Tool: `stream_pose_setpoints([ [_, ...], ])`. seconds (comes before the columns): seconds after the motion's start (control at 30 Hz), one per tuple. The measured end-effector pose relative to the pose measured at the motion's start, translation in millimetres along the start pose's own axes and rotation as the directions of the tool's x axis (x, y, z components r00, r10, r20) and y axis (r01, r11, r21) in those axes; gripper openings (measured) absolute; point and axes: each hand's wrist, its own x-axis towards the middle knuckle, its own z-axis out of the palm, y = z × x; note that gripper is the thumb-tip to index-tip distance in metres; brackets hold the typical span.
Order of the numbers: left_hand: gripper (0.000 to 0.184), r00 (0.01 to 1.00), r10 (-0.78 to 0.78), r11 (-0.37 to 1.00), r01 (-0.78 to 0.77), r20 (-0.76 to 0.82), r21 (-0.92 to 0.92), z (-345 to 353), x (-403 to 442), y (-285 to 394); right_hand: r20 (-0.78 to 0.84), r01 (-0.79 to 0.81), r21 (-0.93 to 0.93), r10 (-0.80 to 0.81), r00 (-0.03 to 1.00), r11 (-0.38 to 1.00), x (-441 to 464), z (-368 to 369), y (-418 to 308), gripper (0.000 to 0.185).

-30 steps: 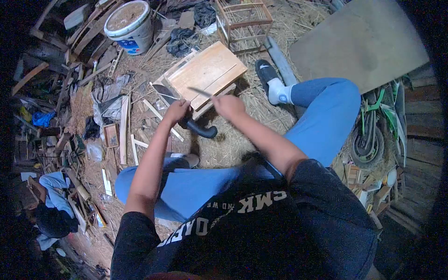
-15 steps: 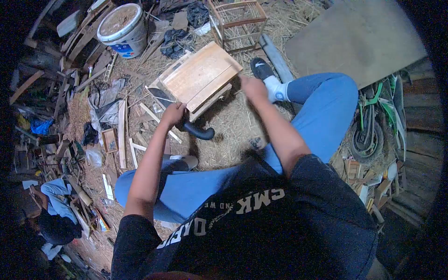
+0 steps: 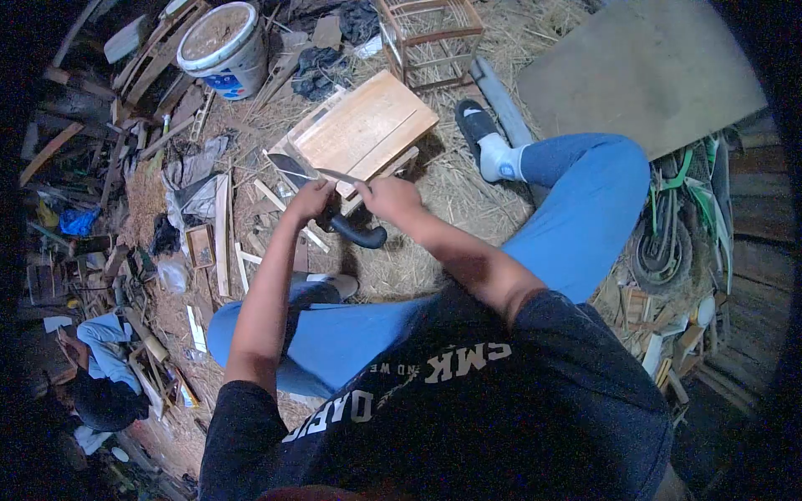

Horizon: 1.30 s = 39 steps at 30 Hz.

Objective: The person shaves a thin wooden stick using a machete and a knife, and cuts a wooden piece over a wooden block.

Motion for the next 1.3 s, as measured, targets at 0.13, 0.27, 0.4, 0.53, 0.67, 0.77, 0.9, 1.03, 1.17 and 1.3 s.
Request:
stream_pose_setpoints([
  [0.13,0.044,0.999,0.003,0.998,-0.001,-0.040,0.063,2,-3,5,0.027,0.019,-0.031,-0.019,0.999,0.999,4,-2,3,0.064],
  [0.27,0.042,0.998,-0.033,0.988,0.041,-0.055,0.146,0,-8,14,-0.122,-0.183,0.078,0.191,0.974,0.980,27,-20,54,0.065],
  [0.4,0.043,0.999,-0.028,0.993,0.033,-0.040,0.114,1,0,5,-0.201,-0.364,0.099,0.377,0.904,0.926,60,-67,156,0.072],
  [0.53,0.044,0.998,0.000,0.991,0.008,-0.063,0.131,0,-3,10,-0.273,-0.367,0.206,0.413,0.869,0.907,46,-67,145,0.071],
  [0.67,0.043,0.999,-0.034,0.991,0.036,-0.019,0.131,-4,-8,17,-0.123,-0.173,0.084,0.182,0.976,0.981,26,-31,56,0.066],
  [0.77,0.042,0.999,-0.018,0.991,0.024,-0.045,0.131,1,-8,12,-0.060,-0.035,0.032,0.037,0.998,0.999,7,-1,10,0.067],
  [0.9,0.041,0.990,0.038,0.985,-0.014,-0.138,0.172,8,-15,15,-0.046,0.028,0.007,-0.027,0.999,1.000,0,15,-6,0.065],
  [1.03,0.040,0.976,0.075,0.971,-0.026,-0.203,0.236,11,-18,20,-0.008,0.033,-0.018,-0.034,0.999,0.999,3,12,-1,0.067],
  [1.17,0.040,0.985,0.048,0.978,-0.012,-0.166,0.209,8,-17,20,-0.015,0.046,-0.048,-0.047,0.999,0.998,2,7,-1,0.066],
  [1.3,0.041,0.984,0.077,0.968,-0.035,-0.160,0.248,8,-15,16,-0.042,0.042,-0.048,-0.044,0.998,0.998,7,6,8,0.065],
])
